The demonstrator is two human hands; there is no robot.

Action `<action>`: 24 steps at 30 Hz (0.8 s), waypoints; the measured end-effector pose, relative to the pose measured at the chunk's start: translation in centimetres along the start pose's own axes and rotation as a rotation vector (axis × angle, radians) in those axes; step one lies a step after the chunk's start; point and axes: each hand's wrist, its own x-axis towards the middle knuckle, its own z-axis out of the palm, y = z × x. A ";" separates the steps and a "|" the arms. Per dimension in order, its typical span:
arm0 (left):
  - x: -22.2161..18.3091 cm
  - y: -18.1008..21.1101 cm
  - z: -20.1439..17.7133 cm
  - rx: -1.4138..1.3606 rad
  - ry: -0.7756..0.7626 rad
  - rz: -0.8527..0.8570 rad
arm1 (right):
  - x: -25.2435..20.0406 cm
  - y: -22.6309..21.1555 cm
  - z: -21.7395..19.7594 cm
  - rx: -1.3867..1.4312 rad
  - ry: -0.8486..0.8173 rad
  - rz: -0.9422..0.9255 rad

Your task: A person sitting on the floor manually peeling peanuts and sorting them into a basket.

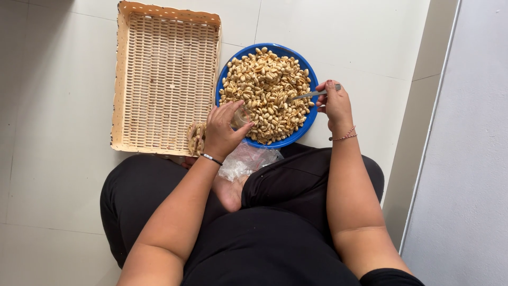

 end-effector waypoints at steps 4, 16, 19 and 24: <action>-0.1 -0.6 0.6 0.006 0.012 -0.002 | 0.1 -0.4 -0.3 0.028 0.017 0.004; -0.4 -0.5 1.0 -0.026 0.017 -0.044 | 0.5 -0.8 0.3 0.131 -0.033 0.054; -0.3 -0.3 0.8 -0.002 0.015 -0.059 | 0.6 -1.1 0.1 0.138 -0.038 0.047; 0.2 -0.3 1.3 0.071 0.036 -0.004 | 0.8 -1.7 -0.5 0.163 -0.060 0.073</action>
